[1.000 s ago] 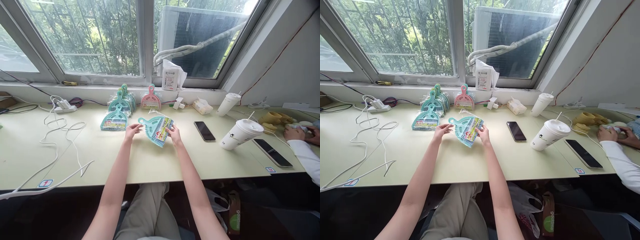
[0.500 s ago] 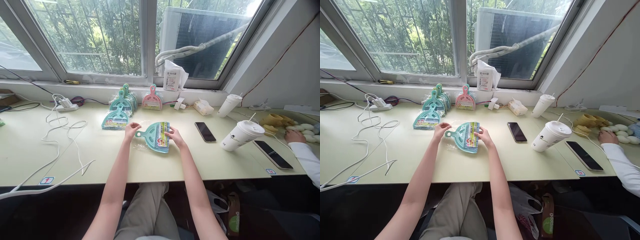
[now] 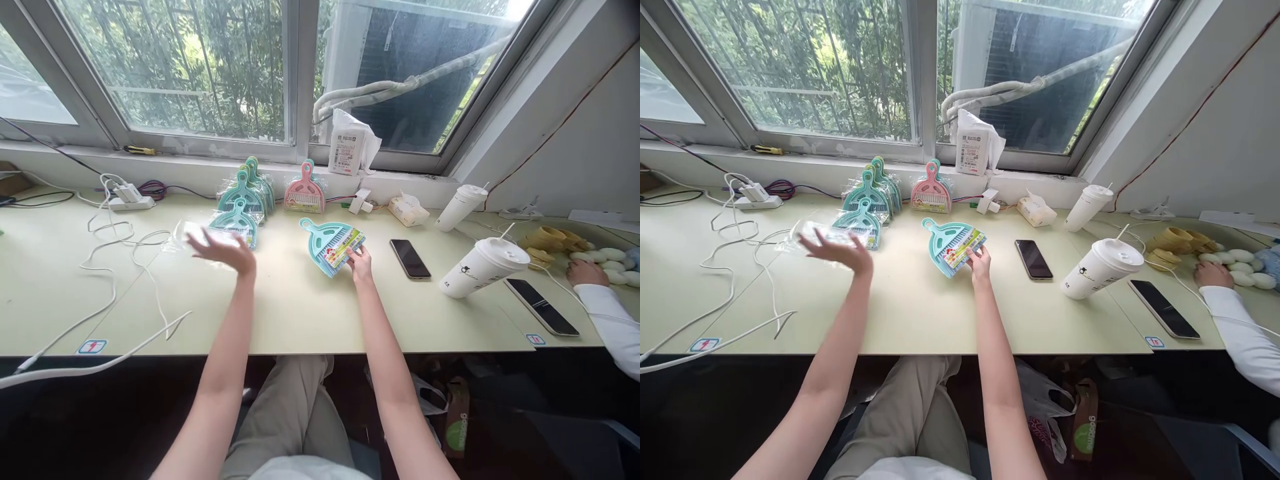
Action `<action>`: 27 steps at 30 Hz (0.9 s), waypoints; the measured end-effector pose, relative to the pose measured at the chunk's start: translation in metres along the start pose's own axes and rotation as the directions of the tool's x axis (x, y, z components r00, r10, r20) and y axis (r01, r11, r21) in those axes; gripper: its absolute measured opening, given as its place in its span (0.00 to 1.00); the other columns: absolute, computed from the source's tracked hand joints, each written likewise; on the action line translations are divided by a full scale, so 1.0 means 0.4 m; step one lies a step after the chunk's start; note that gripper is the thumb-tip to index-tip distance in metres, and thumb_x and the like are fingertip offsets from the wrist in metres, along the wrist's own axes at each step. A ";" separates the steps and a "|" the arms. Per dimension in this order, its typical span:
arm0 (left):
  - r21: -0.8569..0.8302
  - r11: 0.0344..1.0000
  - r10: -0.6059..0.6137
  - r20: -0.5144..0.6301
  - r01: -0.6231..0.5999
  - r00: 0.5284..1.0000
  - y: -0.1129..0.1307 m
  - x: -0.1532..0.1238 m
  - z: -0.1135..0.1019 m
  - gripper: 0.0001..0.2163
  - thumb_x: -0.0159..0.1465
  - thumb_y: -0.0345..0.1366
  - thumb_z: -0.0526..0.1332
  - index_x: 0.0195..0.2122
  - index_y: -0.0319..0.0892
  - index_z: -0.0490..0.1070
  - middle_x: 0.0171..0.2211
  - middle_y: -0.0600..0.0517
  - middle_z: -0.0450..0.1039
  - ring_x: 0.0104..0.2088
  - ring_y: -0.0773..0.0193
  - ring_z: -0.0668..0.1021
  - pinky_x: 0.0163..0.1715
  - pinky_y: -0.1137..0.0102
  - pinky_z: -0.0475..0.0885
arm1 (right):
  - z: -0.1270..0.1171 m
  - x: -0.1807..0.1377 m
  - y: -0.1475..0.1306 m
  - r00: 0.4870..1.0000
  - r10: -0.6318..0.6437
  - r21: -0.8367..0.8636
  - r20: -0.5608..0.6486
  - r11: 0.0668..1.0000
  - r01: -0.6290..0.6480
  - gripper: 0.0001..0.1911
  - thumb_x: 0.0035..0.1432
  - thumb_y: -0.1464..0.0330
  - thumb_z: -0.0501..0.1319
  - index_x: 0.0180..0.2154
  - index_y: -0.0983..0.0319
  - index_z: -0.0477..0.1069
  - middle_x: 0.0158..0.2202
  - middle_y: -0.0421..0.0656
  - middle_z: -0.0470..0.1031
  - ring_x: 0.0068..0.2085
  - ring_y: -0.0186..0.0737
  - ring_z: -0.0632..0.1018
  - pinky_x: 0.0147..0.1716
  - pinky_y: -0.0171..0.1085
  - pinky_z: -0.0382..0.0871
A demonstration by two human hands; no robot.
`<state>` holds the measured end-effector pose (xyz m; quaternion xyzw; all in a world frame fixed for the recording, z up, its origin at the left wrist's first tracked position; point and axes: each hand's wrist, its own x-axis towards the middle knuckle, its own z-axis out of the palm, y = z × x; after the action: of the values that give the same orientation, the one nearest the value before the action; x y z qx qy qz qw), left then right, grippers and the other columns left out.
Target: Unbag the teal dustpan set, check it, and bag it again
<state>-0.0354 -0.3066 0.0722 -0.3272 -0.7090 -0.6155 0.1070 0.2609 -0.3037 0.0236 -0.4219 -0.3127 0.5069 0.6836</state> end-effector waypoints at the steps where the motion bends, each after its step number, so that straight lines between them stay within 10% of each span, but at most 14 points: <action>1: -0.061 0.997 0.057 0.124 -0.050 0.991 0.016 -0.039 0.013 0.30 0.65 0.43 0.52 0.65 0.39 0.43 0.68 0.37 0.33 0.67 0.47 0.33 0.61 0.44 0.30 | -0.002 0.002 0.002 1.000 -0.012 0.007 -0.011 1.000 0.012 0.23 0.42 0.67 0.71 0.42 0.61 0.67 0.36 0.42 0.77 0.35 0.38 0.79 0.37 0.39 0.77; 3: -0.251 0.963 0.198 0.408 -0.099 0.891 0.042 -0.122 0.040 0.30 0.64 0.45 0.54 0.64 0.41 0.48 0.68 0.40 0.39 0.68 0.48 0.38 0.63 0.46 0.35 | -0.004 0.002 0.005 0.999 -0.027 0.028 -0.025 0.999 0.027 0.22 0.44 0.68 0.70 0.42 0.61 0.67 0.37 0.42 0.77 0.37 0.38 0.79 0.39 0.38 0.77; 8: -0.372 0.824 0.293 0.925 0.427 0.242 0.063 -0.237 0.080 0.27 0.64 0.50 0.52 0.60 0.42 0.54 0.58 0.39 0.62 0.57 0.51 0.69 0.53 0.52 0.67 | 0.014 -0.011 0.008 0.998 -0.001 0.086 0.066 0.996 -0.005 0.20 0.46 0.69 0.69 0.41 0.60 0.67 0.36 0.41 0.78 0.36 0.36 0.80 0.38 0.37 0.76; 10: -0.289 0.795 0.292 0.953 0.534 0.081 0.056 -0.231 0.085 0.26 0.61 0.50 0.57 0.56 0.41 0.59 0.51 0.41 0.70 0.48 0.53 0.75 0.44 0.57 0.73 | 0.024 -0.011 0.007 0.992 0.023 0.082 0.125 0.996 -0.033 0.17 0.48 0.68 0.67 0.41 0.61 0.68 0.35 0.40 0.78 0.34 0.35 0.80 0.37 0.36 0.77; 16: -0.326 0.766 0.209 0.941 0.554 0.265 0.029 -0.162 0.100 0.20 0.56 0.47 0.61 0.45 0.40 0.67 0.37 0.49 0.72 0.36 0.63 0.74 0.30 0.72 0.72 | -0.008 0.030 -0.010 0.967 0.139 0.148 -0.212 0.983 -0.109 0.14 0.64 0.62 0.52 0.43 0.64 0.69 0.33 0.45 0.79 0.33 0.38 0.81 0.37 0.40 0.77; 19: -0.250 0.768 0.091 0.954 0.589 0.286 0.018 -0.148 0.108 0.16 0.56 0.45 0.60 0.40 0.40 0.67 0.35 0.51 0.69 0.35 0.65 0.73 0.28 0.74 0.69 | -0.047 0.050 -0.023 0.926 0.156 0.282 -0.343 0.958 -0.057 0.21 0.67 0.60 0.42 0.48 0.63 0.67 0.41 0.48 0.78 0.42 0.37 0.80 0.43 0.40 0.75; 23: -0.203 0.774 0.076 0.970 0.599 0.231 0.004 -0.151 0.113 0.13 0.56 0.45 0.59 0.39 0.42 0.65 0.35 0.52 0.67 0.34 0.65 0.72 0.28 0.74 0.68 | -0.047 0.045 -0.020 0.987 0.084 0.145 -0.140 0.987 -0.064 0.24 0.65 0.54 0.44 0.48 0.61 0.68 0.50 0.50 0.73 0.50 0.37 0.75 0.49 0.41 0.71; 27: -0.202 0.784 0.073 0.969 0.587 0.235 0.006 -0.166 0.112 0.14 0.60 0.47 0.55 0.39 0.43 0.63 0.35 0.52 0.68 0.35 0.64 0.72 0.31 0.71 0.69 | 0.026 -0.008 0.005 0.988 -0.133 -0.446 0.077 0.882 0.154 0.18 0.63 0.57 0.51 0.42 0.61 0.72 0.50 0.49 0.72 0.52 0.41 0.71 0.53 0.44 0.64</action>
<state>0.0279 -0.2863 0.0276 -0.5114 -0.4703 -0.4744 -0.5406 0.2502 -0.3039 0.0263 -0.5334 -0.4668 0.3776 0.5958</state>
